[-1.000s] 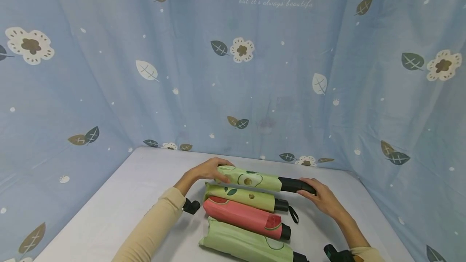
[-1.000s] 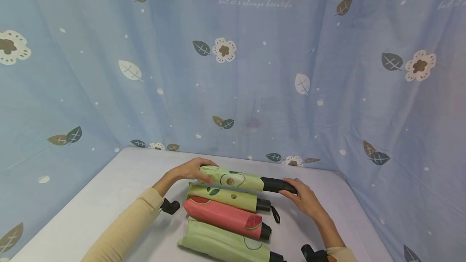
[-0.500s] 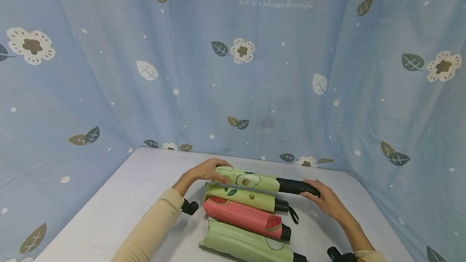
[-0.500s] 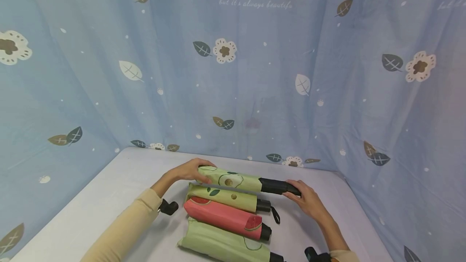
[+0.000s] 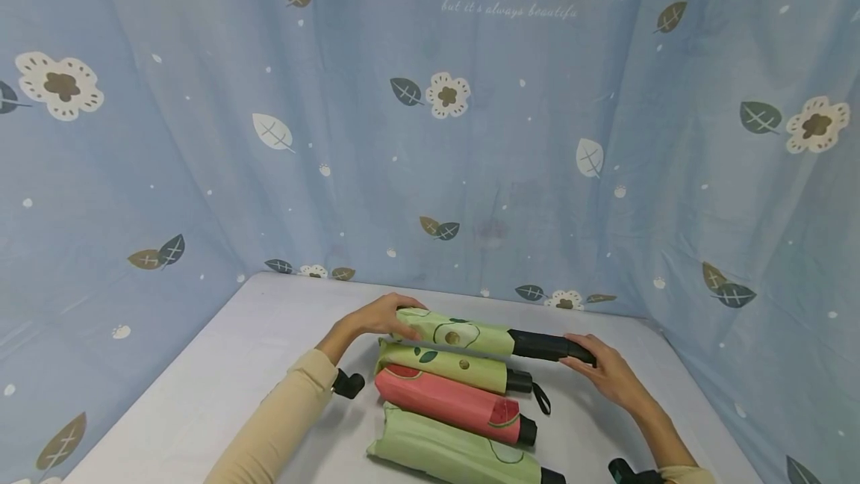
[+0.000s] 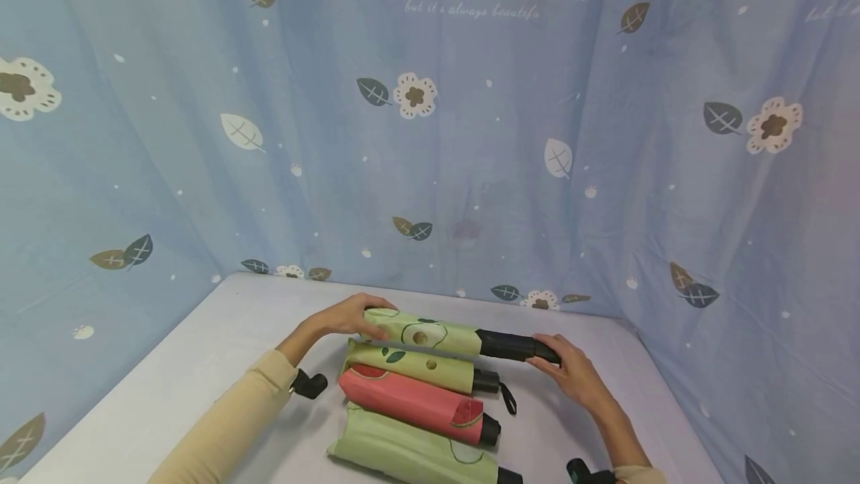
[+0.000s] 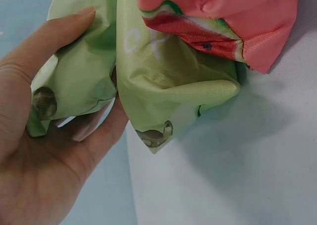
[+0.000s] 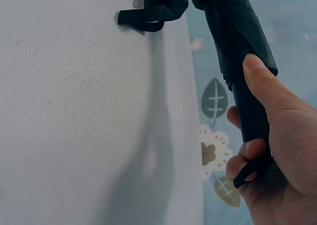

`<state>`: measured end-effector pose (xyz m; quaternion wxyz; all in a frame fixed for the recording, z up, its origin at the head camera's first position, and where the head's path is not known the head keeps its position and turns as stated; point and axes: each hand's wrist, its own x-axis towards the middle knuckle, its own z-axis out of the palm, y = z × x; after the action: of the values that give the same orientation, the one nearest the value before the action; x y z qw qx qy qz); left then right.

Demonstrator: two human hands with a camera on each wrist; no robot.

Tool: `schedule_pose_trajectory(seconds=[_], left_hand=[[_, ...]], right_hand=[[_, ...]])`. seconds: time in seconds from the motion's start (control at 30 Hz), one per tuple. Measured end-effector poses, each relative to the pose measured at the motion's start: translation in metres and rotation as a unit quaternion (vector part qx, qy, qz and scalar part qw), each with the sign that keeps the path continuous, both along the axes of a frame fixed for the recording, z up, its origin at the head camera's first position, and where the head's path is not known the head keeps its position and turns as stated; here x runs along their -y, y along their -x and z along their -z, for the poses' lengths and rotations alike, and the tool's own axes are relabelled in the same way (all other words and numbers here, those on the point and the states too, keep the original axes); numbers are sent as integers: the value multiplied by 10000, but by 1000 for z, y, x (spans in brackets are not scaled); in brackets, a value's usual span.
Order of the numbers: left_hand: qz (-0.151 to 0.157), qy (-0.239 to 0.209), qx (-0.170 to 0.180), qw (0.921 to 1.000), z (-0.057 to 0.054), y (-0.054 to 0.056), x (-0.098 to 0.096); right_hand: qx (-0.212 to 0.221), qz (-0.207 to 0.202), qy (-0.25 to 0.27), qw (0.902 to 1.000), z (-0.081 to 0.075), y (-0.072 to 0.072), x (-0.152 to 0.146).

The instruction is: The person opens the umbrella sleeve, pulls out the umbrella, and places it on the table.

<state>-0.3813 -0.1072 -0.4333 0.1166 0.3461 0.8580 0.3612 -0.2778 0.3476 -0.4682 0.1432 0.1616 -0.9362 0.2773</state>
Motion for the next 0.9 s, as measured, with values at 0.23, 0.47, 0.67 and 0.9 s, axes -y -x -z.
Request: schedule_pose_trajectory(seconds=[0.23,0.47,0.67,0.9], left_hand=[[10,10,-23,10000,0,0,1],[16,-21,-6,10000,1,-1,2],[-22,-6,21,10000,0,-3,3],[-46,-19,-20,10000,1,-2,6]], right_hand=[[0,7,26,10000,-1,0,-2],[-37,2,-50,10000,-2,-3,-5],[43,115,-56,9999,-4,-5,-7],[133,214,-122,9996,-6,-5,-12]])
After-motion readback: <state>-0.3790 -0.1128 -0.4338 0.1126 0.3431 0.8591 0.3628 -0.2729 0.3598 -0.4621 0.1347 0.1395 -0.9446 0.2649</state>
